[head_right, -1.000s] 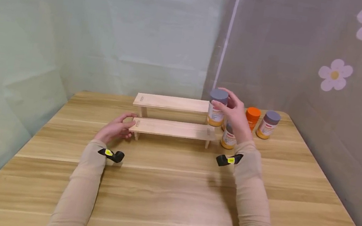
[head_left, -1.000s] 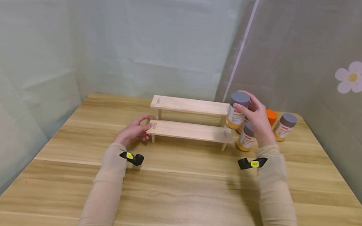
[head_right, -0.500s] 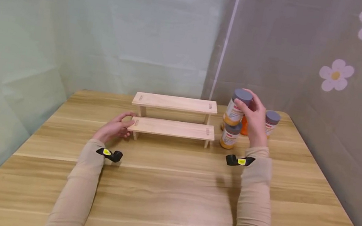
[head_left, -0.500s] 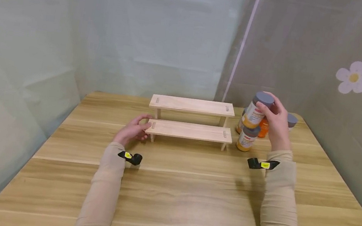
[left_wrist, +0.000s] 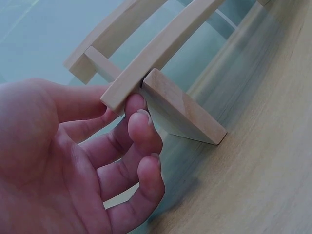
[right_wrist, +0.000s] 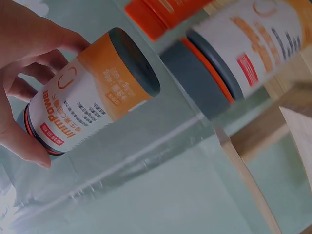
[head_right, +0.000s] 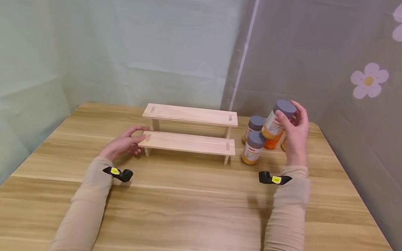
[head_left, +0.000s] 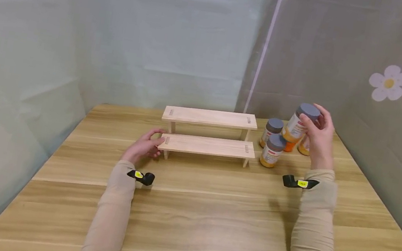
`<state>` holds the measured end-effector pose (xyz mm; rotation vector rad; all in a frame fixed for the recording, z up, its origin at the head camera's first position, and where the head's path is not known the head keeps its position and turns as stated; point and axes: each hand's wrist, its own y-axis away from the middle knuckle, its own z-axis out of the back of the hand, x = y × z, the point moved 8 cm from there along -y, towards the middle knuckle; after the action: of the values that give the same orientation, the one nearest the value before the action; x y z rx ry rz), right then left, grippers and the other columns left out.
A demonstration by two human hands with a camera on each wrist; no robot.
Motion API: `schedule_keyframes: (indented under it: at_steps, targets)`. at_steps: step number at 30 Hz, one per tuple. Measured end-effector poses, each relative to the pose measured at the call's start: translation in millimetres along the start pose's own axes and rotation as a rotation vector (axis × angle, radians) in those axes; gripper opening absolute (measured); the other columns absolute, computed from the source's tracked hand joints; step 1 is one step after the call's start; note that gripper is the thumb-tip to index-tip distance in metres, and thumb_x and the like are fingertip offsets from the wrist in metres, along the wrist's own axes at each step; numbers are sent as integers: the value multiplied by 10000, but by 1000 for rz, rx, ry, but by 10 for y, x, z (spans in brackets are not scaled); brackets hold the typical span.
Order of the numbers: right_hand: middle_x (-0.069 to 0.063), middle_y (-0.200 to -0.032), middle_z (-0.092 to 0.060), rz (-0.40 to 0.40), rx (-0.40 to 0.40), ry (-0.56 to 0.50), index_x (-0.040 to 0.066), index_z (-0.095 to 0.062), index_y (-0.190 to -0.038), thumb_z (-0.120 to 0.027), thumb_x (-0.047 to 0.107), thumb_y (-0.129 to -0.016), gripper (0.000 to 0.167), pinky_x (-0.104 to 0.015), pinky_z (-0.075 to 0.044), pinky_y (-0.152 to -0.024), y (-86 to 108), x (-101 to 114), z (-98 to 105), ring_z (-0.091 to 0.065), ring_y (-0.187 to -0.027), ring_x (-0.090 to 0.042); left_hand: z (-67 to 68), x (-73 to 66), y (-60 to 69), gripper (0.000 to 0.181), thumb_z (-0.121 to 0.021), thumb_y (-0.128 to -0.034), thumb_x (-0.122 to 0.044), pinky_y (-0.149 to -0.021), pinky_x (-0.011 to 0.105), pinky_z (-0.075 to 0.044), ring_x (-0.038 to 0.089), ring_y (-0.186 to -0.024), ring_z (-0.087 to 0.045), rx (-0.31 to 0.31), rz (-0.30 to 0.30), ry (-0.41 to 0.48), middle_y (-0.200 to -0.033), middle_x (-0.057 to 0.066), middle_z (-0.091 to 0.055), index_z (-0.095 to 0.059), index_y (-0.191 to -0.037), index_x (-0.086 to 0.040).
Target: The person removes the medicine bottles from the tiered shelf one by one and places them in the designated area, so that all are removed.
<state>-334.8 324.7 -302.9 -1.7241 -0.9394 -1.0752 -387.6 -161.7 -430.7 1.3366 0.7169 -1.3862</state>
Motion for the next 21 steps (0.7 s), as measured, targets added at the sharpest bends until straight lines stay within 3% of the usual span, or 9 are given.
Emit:
schedule_keyframes:
  at_steps: [3,7,10,15,21]
  targets:
    - [60,-1168,-571,18,-26,-59,194,-586,-1224,-714,62,-860,407,-188,-439,-835,-12,4,108,-496,-1098,-105,-16,-68,63,518,-470,-1027,-227,-605,251,-503,89,-596,-567,4,8,9,-705,-23,-559,-272,-1496,-128]
    - [73,-1144,-598,29,-13,-48,169,-599,-1225,-701,41,-866,394,-159,-457,-834,-21,-6,225,-519,-1081,-91,-48,-157,136,517,-453,-1030,-193,-618,258,-505,101,-606,-571,13,16,16,-713,-17,-565,-253,-1497,-96]
    - [118,-1127,-608,-4,23,65,178,-585,-1268,-712,88,-869,428,-152,-420,-844,-11,-50,278,-517,-1064,-66,-49,-148,130,517,-453,-1030,-192,-617,252,-499,99,-604,-568,14,19,28,-718,-24,-569,-249,-1495,-95]
    - [176,-1078,-604,-76,83,255,182,-546,-1311,-718,168,-875,469,-178,-387,-817,24,-142,351,-513,-1021,-39,-21,-18,21,529,-467,-1027,-233,-598,235,-491,75,-597,-561,17,7,32,-722,-45,-563,-247,-1496,-123]
    - [191,-1026,-598,-120,152,318,174,-528,-1262,-695,139,-892,407,-142,-431,-766,41,-221,414,-545,-938,3,20,55,-54,520,-474,-1025,-271,-590,212,-486,62,-594,-560,0,-1,21,-721,-60,-571,-269,-1486,-144]
